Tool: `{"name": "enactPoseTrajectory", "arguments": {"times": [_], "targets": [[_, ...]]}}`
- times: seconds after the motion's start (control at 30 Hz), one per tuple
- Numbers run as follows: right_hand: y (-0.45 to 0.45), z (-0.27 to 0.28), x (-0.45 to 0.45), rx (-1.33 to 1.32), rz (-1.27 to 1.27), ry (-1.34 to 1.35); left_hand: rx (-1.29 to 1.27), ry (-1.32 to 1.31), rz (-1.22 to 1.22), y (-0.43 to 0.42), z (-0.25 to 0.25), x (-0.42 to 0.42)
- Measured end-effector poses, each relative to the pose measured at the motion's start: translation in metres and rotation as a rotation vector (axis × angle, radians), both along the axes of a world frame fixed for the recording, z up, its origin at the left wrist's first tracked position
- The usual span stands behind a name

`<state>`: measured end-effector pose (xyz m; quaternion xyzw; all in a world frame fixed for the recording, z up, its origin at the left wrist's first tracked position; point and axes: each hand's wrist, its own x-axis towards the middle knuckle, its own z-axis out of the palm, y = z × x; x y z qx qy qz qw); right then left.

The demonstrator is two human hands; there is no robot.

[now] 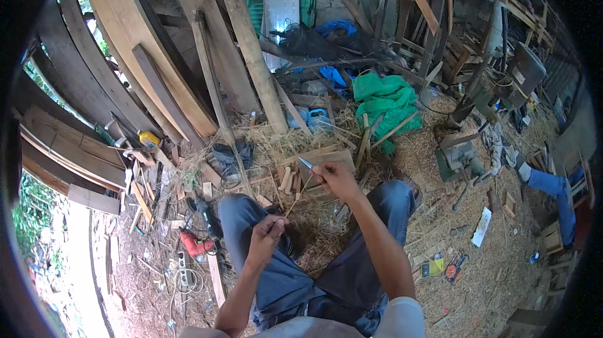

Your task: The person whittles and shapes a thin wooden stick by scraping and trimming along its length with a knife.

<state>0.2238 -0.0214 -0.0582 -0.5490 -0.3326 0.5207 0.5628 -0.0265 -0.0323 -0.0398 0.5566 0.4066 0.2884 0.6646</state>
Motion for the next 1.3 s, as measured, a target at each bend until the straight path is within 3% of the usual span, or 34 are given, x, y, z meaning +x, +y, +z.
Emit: {"name": "enactPoseTrajectory", "arguments": {"times": [0.2,0.3,0.33,0.37,0.5,0.57,0.6,0.67,0.7,0.77,0.83,0.93,1.03,1.1,1.13,1.2,1.3], "targets": [[-0.007,-0.005,-0.007,-0.079,-0.046,-0.199,0.162,-0.034,0.027,0.0,-0.017,-0.005],[0.0,-0.003,0.038,-0.085,-0.226,-0.221,0.202,0.024,-0.008,0.0,-0.013,-0.015],[-0.001,0.002,0.054,-0.007,-0.326,-0.119,0.208,0.018,-0.011,0.0,-0.01,-0.017],[0.0,0.006,0.06,0.075,-0.422,-0.011,0.103,-0.02,0.04,0.001,-0.006,-0.023],[-0.006,-0.013,0.029,0.049,-0.366,-0.115,-0.169,-0.122,0.117,0.014,-0.004,-0.032],[-0.012,-0.018,0.004,0.104,-0.102,-0.247,-0.218,-0.172,0.101,0.017,-0.001,-0.028],[-0.013,-0.023,-0.004,0.101,-0.104,-0.25,-0.263,-0.216,0.084,0.018,0.001,-0.025],[-0.009,-0.029,-0.015,0.163,-0.122,-0.601,-0.265,-0.223,0.089,0.019,0.001,-0.02],[-0.009,-0.022,-0.018,0.165,-0.126,-0.605,-0.267,-0.226,0.097,0.02,0.001,-0.018],[-0.012,-0.009,-0.023,0.053,-0.035,-1.155,-0.237,-0.195,0.096,0.024,0.003,-0.014],[-0.012,-0.006,-0.026,0.006,0.022,-1.197,-0.209,-0.167,0.098,0.025,0.01,-0.009],[-0.013,-0.01,-0.029,0.167,-0.066,-1.18,-0.077,-0.126,0.099,0.025,0.02,-0.004],[-0.012,-0.029,-0.019,0.031,-0.088,-1.231,-0.108,-0.176,0.075,0.026,0.015,-0.005],[-0.009,-0.033,-0.014,0.03,-0.164,-0.77,-0.177,-0.275,0.068,0.029,0.009,-0.005],[-0.009,-0.03,-0.013,0.029,-0.162,-0.77,-0.178,-0.275,0.069,0.031,0.006,-0.005],[-0.011,-0.017,-0.012,0.127,-0.053,-0.113,-0.131,-0.223,0.073,0.034,0.005,-0.004],[-0.02,0.025,-0.024,0.082,0.054,0.124,-0.039,-0.098,0.11,0.027,0.009,0.007]]}}
